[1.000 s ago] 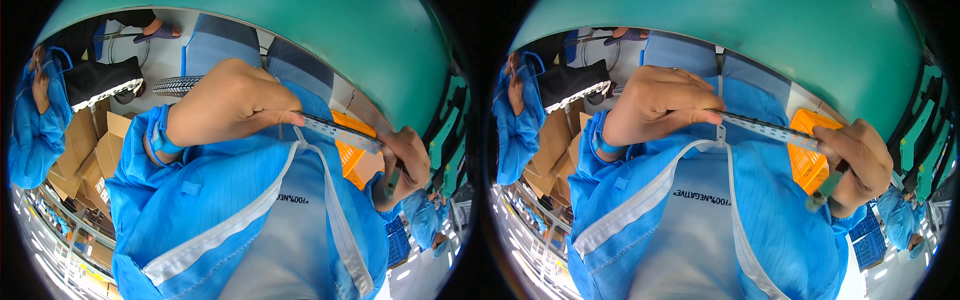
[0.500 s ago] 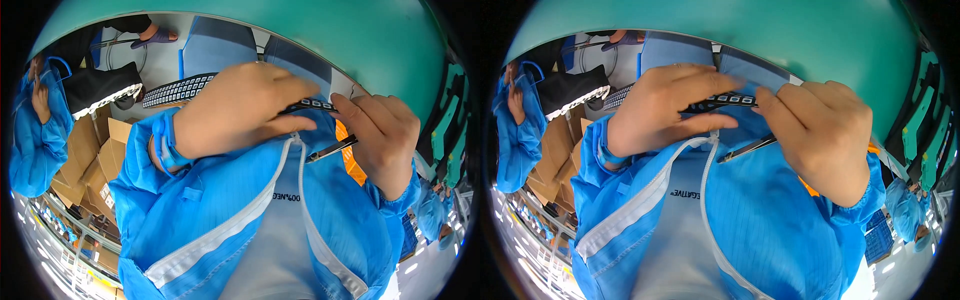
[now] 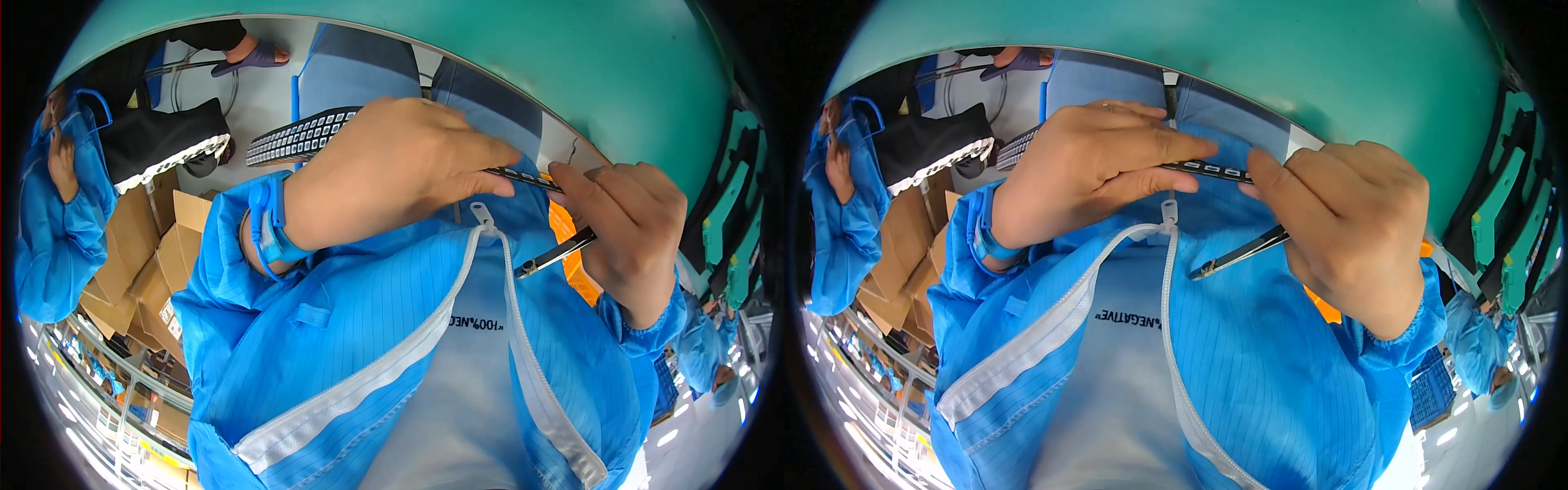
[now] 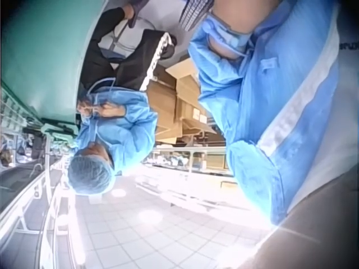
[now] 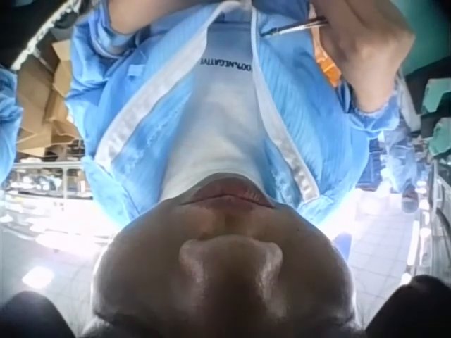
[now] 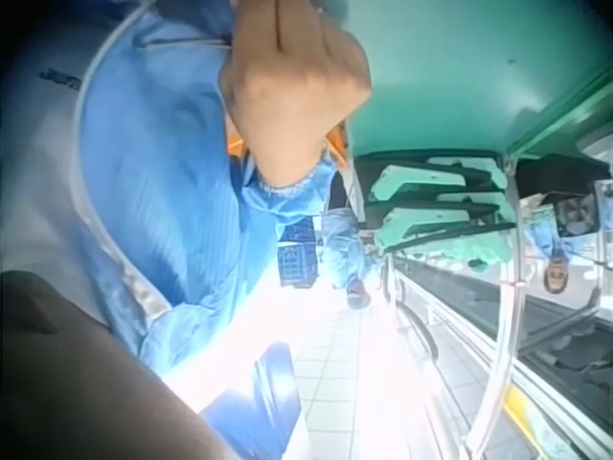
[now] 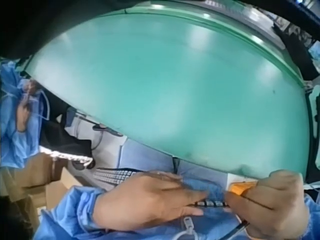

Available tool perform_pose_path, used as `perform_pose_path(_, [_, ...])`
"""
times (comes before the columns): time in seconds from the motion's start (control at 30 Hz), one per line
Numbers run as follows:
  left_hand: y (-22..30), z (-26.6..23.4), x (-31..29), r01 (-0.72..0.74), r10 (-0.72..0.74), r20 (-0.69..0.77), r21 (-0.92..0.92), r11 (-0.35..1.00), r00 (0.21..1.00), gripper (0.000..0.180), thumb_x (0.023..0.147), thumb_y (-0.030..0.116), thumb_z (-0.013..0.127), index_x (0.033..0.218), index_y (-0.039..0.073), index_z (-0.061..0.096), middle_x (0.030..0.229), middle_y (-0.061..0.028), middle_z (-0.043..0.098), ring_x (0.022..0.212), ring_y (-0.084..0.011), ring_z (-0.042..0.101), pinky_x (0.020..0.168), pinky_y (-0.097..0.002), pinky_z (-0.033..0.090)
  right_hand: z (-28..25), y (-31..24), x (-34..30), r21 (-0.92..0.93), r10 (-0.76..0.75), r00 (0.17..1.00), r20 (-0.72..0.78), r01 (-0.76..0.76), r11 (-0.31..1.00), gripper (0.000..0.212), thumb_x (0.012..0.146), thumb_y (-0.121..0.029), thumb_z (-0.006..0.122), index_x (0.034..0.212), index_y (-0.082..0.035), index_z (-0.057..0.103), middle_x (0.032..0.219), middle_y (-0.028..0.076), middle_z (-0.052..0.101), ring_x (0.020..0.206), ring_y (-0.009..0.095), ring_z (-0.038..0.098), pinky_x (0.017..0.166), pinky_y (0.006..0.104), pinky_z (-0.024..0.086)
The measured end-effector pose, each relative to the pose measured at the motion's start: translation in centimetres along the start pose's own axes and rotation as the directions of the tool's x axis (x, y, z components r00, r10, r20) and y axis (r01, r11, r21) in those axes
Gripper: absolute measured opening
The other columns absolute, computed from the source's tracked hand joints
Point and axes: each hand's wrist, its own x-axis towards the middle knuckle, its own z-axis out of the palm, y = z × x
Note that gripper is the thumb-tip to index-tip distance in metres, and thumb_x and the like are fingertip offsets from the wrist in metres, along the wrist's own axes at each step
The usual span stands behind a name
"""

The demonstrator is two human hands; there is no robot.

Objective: The person places small electronic components into green plastic device housings by hand, one by one, on an assembly line.

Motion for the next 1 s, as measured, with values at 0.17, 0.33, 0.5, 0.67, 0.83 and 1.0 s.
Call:
perform_pose_path(0.17, [-0.6, -0.6, -0.6, -0.087, 0.087, 0.032, 0.007, 0.996, 0.996, 0.031, 0.085, 0.028, 0.075, 0.108, 0.008, 0.075, 0.097, -0.0091, 0.076, 0.088, -0.0283, 0.073, 0.097, -0.0437, 0.053, -0.4, 0.5, -0.3, 0.034, -0.033, 0.999, 0.004, 0.033, 0.999, 0.025, 0.066, -0.008, 0.079, 0.09, -0.004, 0.074, 0.063, 0.001, 0.054, 0.051, 0.016, 0.051, 0.046, 0.0322, 0.035])
perform_pose_path(0.33, [-0.5, -0.9, -1.4, 0.004, 0.0, 0.024, -0.156, 0.988, 1.0, 0.027, 0.084, 0.025, 0.077, 0.106, 0.009, 0.076, 0.102, -0.0045, 0.077, 0.095, -0.0235, 0.074, 0.103, -0.0451, 0.048, -1.2, 0.6, -0.1, -0.053, -0.132, 0.99, 0.048, 0.134, 0.99, 0.028, 0.066, -0.015, 0.079, 0.091, -0.004, 0.075, 0.062, 0.0, 0.052, 0.05, 0.014, 0.048, 0.045, 0.0318, 0.029])
perform_pose_path(0.5, [-0.6, -0.7, -2.5, 0.032, -0.042, -0.063, -0.153, 0.988, 0.997, 0.021, 0.086, 0.024, 0.076, 0.103, 0.012, 0.078, 0.095, -0.0046, 0.076, 0.088, -0.0247, 0.072, 0.101, -0.0454, 0.048, -1.6, 1.5, -0.9, -0.053, -0.147, 0.988, 0.037, 0.149, 0.987, 0.028, 0.066, -0.017, 0.078, 0.09, -0.004, 0.075, 0.063, 0.001, 0.055, 0.051, 0.014, 0.049, 0.045, 0.0321, 0.029])
perform_pose_path(0.67, [-0.8, -0.9, -2.8, 0.063, -0.076, -0.092, -0.138, 0.988, 0.993, 0.017, 0.085, 0.02, 0.077, 0.099, 0.01, 0.079, 0.099, -0.0055, 0.078, 0.092, -0.0211, 0.075, 0.106, -0.0468, 0.045, -2.5, 2.6, -2.1, -0.011, -0.1, 0.993, 0.07, 0.101, 0.995, 0.028, 0.067, -0.015, 0.078, 0.093, -0.004, 0.074, 0.067, 0.004, 0.061, 0.055, 0.016, 0.055, 0.049, 0.0326, 0.033])
perform_pose_path(0.83, [-0.3, 0.1, -1.7, 0.113, -0.126, -0.184, -0.077, 0.991, 0.975, 0.013, 0.085, 0.015, 0.076, 0.095, 0.006, 0.078, 0.091, -0.009, 0.077, 0.08, -0.0251, 0.073, 0.095, -0.0414, 0.054, -1.8, 2.4, -1.1, 0.025, -0.023, 0.999, 0.028, 0.022, 0.999, 0.029, 0.068, -0.015, 0.08, 0.094, -0.005, 0.074, 0.075, 0.006, 0.064, 0.063, 0.021, 0.062, 0.054, 0.0337, 0.042])
perform_pose_path(1.0, [1.1, 1.0, -0.7, 0.109, -0.117, -0.187, -0.056, 0.993, 0.975, 0.016, 0.085, 0.015, 0.076, 0.096, 0.004, 0.077, 0.091, -0.0109, 0.076, 0.079, -0.0278, 0.072, 0.092, -0.0387, 0.056, 0.5, 0.0, 1.2, 0.062, -0.013, 1.0, 0.014, 0.013, 0.998, 0.033, 0.066, -0.009, 0.076, 0.098, -0.004, 0.073, 0.086, 0.008, 0.068, 0.068, 0.025, 0.064, 0.059, 0.0348, 0.048])
